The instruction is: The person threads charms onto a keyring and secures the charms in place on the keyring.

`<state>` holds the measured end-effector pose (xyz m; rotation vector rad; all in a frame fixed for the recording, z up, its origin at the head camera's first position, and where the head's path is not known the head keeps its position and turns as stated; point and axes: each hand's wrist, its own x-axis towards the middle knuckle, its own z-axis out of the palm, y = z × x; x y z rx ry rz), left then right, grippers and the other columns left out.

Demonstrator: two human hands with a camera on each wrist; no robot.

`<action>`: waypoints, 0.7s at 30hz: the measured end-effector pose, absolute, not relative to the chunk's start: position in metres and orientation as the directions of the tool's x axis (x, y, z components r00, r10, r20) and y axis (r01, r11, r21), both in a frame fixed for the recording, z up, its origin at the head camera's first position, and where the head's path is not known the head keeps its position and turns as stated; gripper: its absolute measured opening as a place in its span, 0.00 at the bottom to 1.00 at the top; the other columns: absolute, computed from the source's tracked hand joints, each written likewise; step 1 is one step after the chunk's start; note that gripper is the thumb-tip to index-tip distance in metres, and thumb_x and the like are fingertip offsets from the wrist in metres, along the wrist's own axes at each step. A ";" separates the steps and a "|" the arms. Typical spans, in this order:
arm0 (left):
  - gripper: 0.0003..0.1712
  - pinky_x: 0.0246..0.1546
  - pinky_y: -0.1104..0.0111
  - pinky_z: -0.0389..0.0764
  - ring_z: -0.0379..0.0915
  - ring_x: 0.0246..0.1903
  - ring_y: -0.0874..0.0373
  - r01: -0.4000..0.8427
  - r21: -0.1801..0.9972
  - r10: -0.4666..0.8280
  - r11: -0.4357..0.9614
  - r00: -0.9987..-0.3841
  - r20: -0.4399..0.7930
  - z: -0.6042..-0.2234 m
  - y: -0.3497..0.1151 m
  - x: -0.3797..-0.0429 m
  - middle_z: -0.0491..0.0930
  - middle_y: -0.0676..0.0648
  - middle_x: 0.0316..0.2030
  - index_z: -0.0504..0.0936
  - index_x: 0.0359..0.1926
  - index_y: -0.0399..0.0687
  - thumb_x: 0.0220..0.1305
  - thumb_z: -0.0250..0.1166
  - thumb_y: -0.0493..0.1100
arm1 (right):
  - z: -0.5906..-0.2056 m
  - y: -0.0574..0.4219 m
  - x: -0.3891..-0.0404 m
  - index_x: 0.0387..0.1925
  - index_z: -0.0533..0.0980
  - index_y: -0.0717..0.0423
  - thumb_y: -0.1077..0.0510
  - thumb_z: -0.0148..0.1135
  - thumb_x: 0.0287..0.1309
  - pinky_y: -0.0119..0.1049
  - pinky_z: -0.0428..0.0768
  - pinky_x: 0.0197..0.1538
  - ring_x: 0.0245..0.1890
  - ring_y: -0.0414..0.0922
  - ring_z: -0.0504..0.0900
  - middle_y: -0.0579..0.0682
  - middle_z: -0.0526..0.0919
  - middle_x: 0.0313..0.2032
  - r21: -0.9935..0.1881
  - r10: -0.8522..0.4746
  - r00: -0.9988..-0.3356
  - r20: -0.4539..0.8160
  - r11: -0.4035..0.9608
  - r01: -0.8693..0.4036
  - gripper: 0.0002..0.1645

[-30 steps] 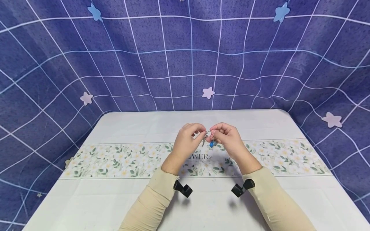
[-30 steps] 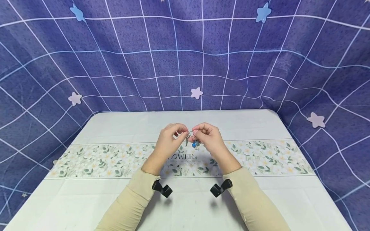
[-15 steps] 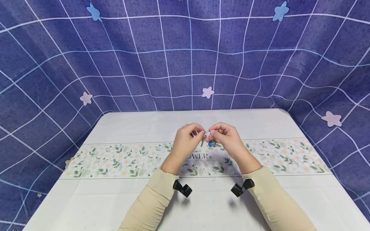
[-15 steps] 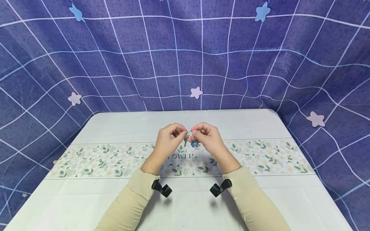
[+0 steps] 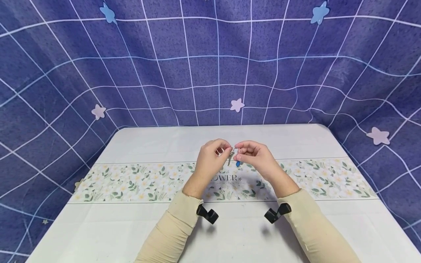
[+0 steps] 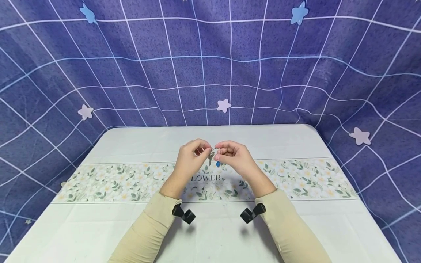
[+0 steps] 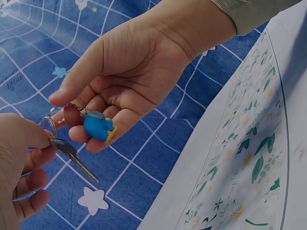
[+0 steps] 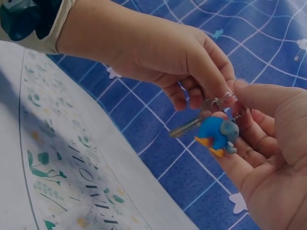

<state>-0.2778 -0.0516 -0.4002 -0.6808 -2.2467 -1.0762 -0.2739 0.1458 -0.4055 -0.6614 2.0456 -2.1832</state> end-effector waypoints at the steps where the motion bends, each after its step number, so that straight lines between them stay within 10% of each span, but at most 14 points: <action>1: 0.03 0.33 0.67 0.79 0.77 0.30 0.56 0.645 0.528 0.208 0.552 -0.721 0.662 -0.400 -0.052 -0.278 0.84 0.50 0.30 0.85 0.37 0.46 0.66 0.69 0.40 | -0.405 0.145 -0.274 0.55 0.73 0.76 0.70 0.66 0.61 0.33 0.83 0.44 0.35 0.39 0.85 0.46 0.85 0.32 -0.966 -0.335 -0.906 0.260 -0.104 -0.238 0.22; 21: 0.03 0.33 0.68 0.78 0.77 0.30 0.59 0.616 0.566 0.203 0.548 -0.754 0.624 -0.398 -0.052 -0.277 0.83 0.52 0.27 0.86 0.35 0.47 0.65 0.69 0.41 | -0.404 0.145 -0.273 0.55 0.74 0.75 0.71 0.66 0.62 0.31 0.84 0.42 0.34 0.38 0.84 0.45 0.84 0.32 -0.952 -0.318 -0.899 0.302 -0.047 -0.303 0.21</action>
